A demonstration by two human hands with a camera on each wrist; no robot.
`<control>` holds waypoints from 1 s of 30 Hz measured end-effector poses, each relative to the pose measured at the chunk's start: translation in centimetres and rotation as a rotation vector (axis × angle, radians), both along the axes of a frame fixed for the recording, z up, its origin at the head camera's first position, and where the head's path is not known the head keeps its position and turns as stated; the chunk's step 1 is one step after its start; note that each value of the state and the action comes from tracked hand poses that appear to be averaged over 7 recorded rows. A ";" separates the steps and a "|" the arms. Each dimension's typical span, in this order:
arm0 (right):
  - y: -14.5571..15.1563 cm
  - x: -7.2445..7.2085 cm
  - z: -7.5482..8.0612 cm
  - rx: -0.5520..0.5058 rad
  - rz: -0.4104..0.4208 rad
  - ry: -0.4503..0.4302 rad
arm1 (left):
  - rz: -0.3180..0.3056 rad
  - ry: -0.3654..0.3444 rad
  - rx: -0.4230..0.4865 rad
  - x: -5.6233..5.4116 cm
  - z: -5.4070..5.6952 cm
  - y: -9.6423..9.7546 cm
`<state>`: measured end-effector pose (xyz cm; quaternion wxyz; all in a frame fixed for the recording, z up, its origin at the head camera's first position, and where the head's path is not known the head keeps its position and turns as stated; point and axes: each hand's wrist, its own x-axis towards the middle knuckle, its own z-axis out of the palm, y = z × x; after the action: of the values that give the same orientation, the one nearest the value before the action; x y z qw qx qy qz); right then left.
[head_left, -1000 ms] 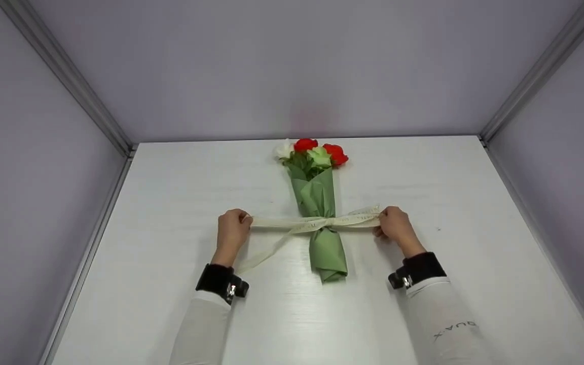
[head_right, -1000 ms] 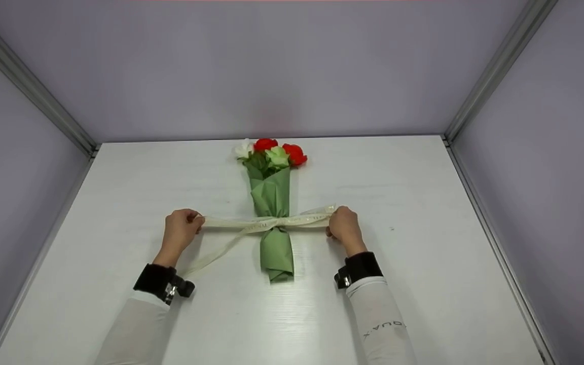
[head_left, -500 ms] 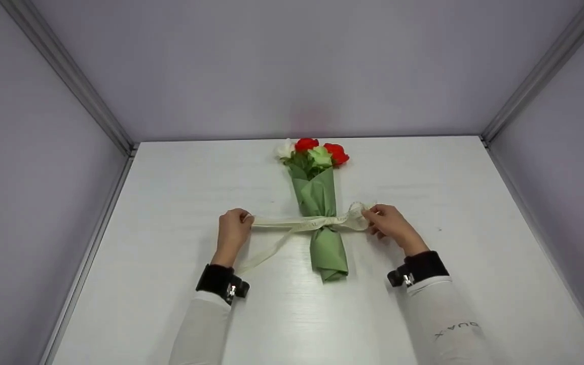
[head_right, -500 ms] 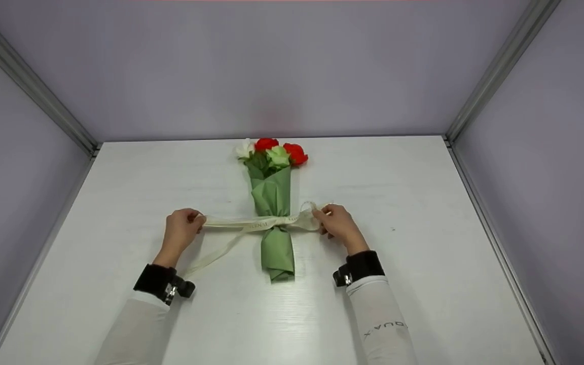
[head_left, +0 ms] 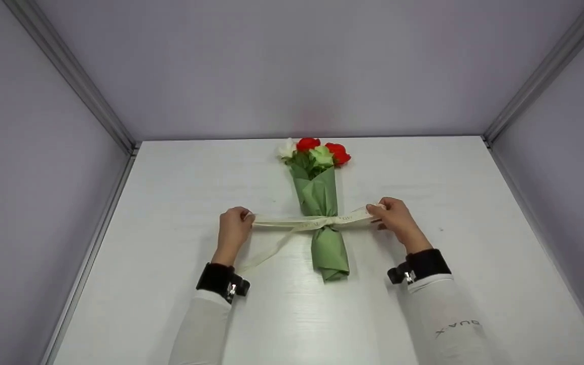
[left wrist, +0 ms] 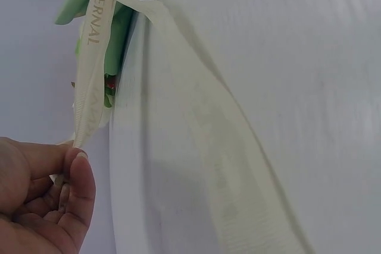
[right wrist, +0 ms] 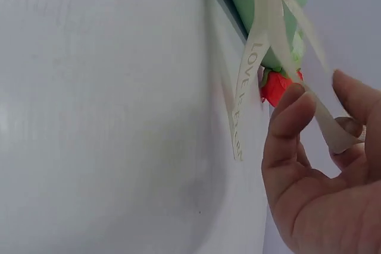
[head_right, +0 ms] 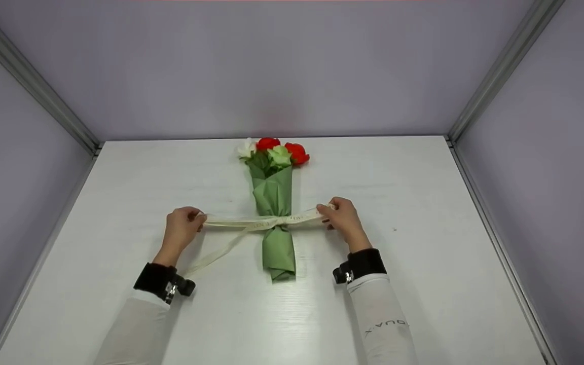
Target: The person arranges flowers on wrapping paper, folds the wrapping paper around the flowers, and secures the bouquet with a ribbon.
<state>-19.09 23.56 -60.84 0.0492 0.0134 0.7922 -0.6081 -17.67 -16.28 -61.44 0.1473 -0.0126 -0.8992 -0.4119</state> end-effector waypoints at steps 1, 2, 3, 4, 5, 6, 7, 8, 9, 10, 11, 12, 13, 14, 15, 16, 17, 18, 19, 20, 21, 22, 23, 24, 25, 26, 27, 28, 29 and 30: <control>0.1 0.0 -0.1 0.020 -0.018 0.019 | 0.001 -0.004 0.000 0.0 0.0 0.0; 0.2 0.0 -0.1 0.050 -0.033 0.034 | 0.003 -0.009 -0.003 0.0 0.1 0.0; 0.2 0.0 -0.3 0.074 -0.048 0.048 | 0.003 -0.014 -0.005 0.0 0.1 0.0; 0.3 0.1 -0.4 0.100 -0.060 0.060 | 0.002 -0.018 -0.009 0.0 0.1 0.0; 0.2 0.1 -0.5 0.129 -0.071 0.071 | 0.001 -0.021 -0.014 0.0 0.0 -0.1; 0.2 0.2 -0.6 0.166 -0.083 0.078 | 0.000 -0.023 -0.018 0.0 0.0 -0.1; 0.1 0.2 -0.8 0.202 -0.091 0.083 | -0.002 -0.025 -0.024 0.1 0.0 0.0; 0.0 0.2 -0.9 0.240 -0.098 0.089 | -0.005 -0.027 -0.029 0.1 0.0 0.0; -0.1 0.2 -1.0 0.273 -0.104 0.094 | -0.007 -0.025 -0.032 0.1 -0.1 -0.1; -0.1 0.2 -1.1 0.305 -0.109 0.097 | -0.009 -0.019 -0.037 0.1 -0.1 -0.1; -0.2 0.2 -1.2 0.334 -0.114 0.098 | -0.014 -0.016 -0.042 0.1 -0.1 -0.1; -0.2 0.2 -1.2 0.359 -0.117 0.097 | -0.017 -0.011 -0.043 0.1 -0.1 -0.1; -0.2 0.3 -1.2 0.374 -0.114 0.099 | -0.020 -0.005 -0.043 0.2 -0.1 -0.1; -0.1 0.3 -1.2 0.391 -0.112 0.101 | -0.025 -0.003 -0.046 0.2 0.0 -0.1; -0.1 0.3 -1.3 0.403 -0.110 0.099 | -0.029 -0.003 -0.047 0.2 0.0 -0.2; 0.0 0.3 -1.3 0.414 -0.109 0.096 | -0.033 -0.008 -0.049 0.2 0.0 -0.2; 0.0 0.3 -1.3 0.426 -0.107 0.091 | -0.033 -0.017 -0.048 0.2 0.1 -0.2; 0.1 0.4 -1.3 0.436 -0.105 0.084 | -0.032 -0.028 -0.044 0.2 0.1 -0.2; 0.1 0.4 -1.3 0.444 -0.101 0.075 | -0.031 -0.041 -0.045 0.2 0.1 -0.2; 0.1 0.4 -1.3 0.449 -0.097 0.065 | -0.029 -0.056 -0.047 0.2 0.2 -0.1; 0.2 0.4 -1.3 0.451 -0.093 0.056 | -0.024 -0.070 -0.046 0.2 0.2 -0.1; 0.2 0.4 -1.2 0.454 -0.090 0.050 | -0.018 -0.082 -0.047 0.1 0.2 -0.1; 0.2 0.5 -1.2 0.457 -0.089 0.044 | -0.010 -0.093 -0.048 0.1 0.3 -0.1; 0.2 0.5 -1.3 0.460 -0.086 0.043 | -0.005 -0.103 -0.053 0.0 0.3 -0.1; 0.2 0.5 -1.3 0.467 -0.083 0.042 | 0.001 -0.113 -0.059 0.0 0.3 -0.1; 0.2 0.5 -1.3 0.470 -0.086 0.039 | 0.005 -0.122 -0.062 -0.1 0.3 -0.1; 0.2 0.5 -1.4 0.476 -0.089 0.038 | 0.008 -0.129 -0.065 -0.1 0.2 -0.1; 0.2 0.6 -1.4 0.483 -0.091 0.035 | 0.010 -0.136 -0.068 -0.2 0.2 -0.1; 0.2 0.6 -1.5 0.488 -0.090 0.030 | 0.009 -0.144 -0.070 -0.2 0.2 -0.2; 0.2 0.7 -1.6 0.492 -0.088 0.026 | 0.008 -0.150 -0.071 -0.2 0.2 -0.2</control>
<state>-18.42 23.74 -62.40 0.0079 0.0517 0.9156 -0.3987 -17.91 -16.47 -61.24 0.0805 0.0169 -0.9218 -0.3788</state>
